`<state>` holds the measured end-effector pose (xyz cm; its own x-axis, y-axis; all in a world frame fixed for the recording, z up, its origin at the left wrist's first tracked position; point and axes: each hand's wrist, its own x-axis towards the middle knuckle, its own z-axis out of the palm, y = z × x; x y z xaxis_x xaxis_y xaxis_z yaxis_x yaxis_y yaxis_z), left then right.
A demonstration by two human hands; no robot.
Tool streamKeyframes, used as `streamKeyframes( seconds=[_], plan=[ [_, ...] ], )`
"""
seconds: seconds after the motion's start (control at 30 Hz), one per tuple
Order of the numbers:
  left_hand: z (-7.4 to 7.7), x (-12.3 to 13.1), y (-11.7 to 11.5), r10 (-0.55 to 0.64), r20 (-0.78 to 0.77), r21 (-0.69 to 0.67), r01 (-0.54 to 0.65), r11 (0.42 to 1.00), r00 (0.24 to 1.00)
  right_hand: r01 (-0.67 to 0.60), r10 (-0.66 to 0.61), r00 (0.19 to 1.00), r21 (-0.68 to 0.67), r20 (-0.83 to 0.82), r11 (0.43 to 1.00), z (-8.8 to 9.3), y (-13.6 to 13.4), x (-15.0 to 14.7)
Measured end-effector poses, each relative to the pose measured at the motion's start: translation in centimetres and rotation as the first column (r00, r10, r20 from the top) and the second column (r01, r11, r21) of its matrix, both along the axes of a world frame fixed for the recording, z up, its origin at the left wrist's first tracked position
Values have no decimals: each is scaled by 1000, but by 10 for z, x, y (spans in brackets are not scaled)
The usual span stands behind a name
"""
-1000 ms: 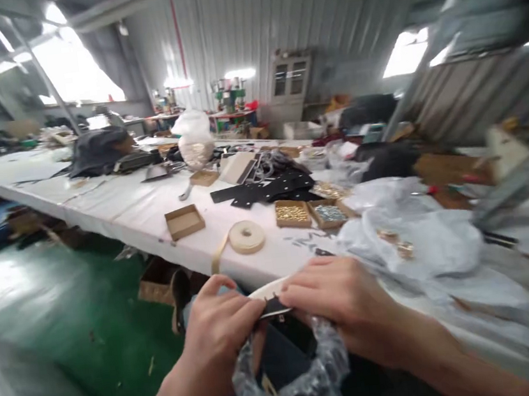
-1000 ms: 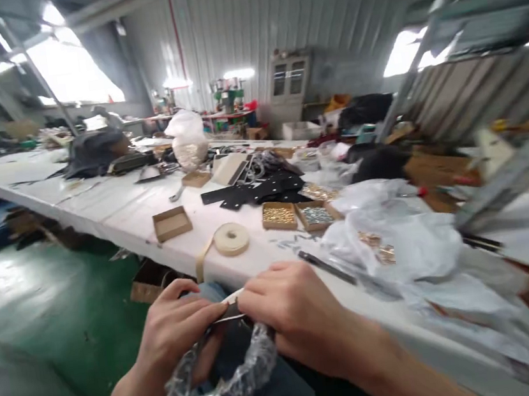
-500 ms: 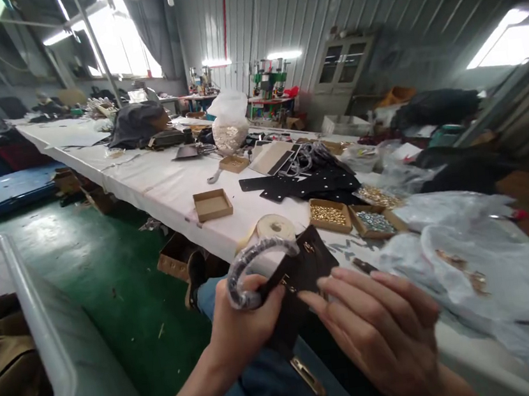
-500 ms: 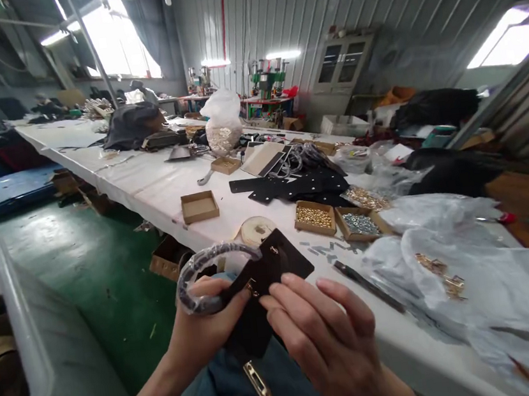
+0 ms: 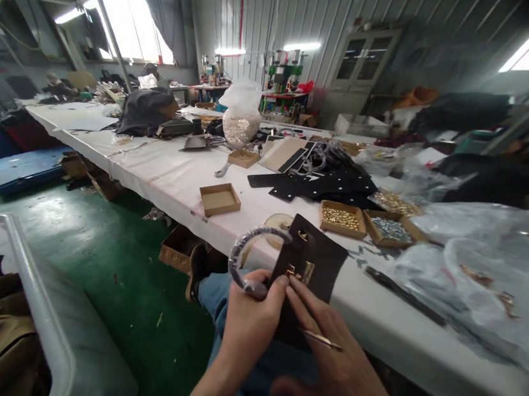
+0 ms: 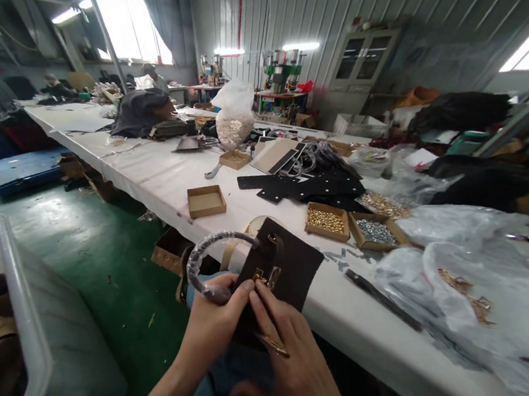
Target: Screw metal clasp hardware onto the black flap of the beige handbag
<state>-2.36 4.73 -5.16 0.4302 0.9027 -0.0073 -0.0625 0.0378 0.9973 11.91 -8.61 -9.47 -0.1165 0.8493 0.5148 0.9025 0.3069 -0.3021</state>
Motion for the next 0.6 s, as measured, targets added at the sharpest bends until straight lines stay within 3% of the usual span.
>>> streamKeyframes(
  seconds=[0.1, 0.23, 0.3, 0.37, 0.43, 0.53, 0.6],
  plan=[
    [3, -1, -5, -61, 4, -21, 61, 998, 998, 93, -86, 993, 92, -77, 991, -8, 4, -6],
    [18, -8, -16, -275, 159, -17, 281, 960, 948, 197, -164, 972, 196, -171, 961, 1, 3, 2],
    [28, -14, -20, -395, 217, 30, 398, 917, 893, 190, -149, 962, 165, -231, 968, 13, -2, 13],
    [37, -22, -19, -464, 186, 45, 465, 884, 866, 250, -213, 916, 67, -338, 966, 26, -11, 29],
    [44, -31, -13, -411, 99, 55, 407, 912, 906, 351, -351, 824, -85, -446, 933, 35, -21, 49],
    [51, -45, 4, -82, -13, 168, 83, 982, 997, 395, -477, 681, -270, -555, 878, 38, -36, 82],
    [54, -55, 21, 98, -50, 285, -80, 955, 994, 334, -474, 620, -336, -625, 881, 33, -42, 101]
  ],
)
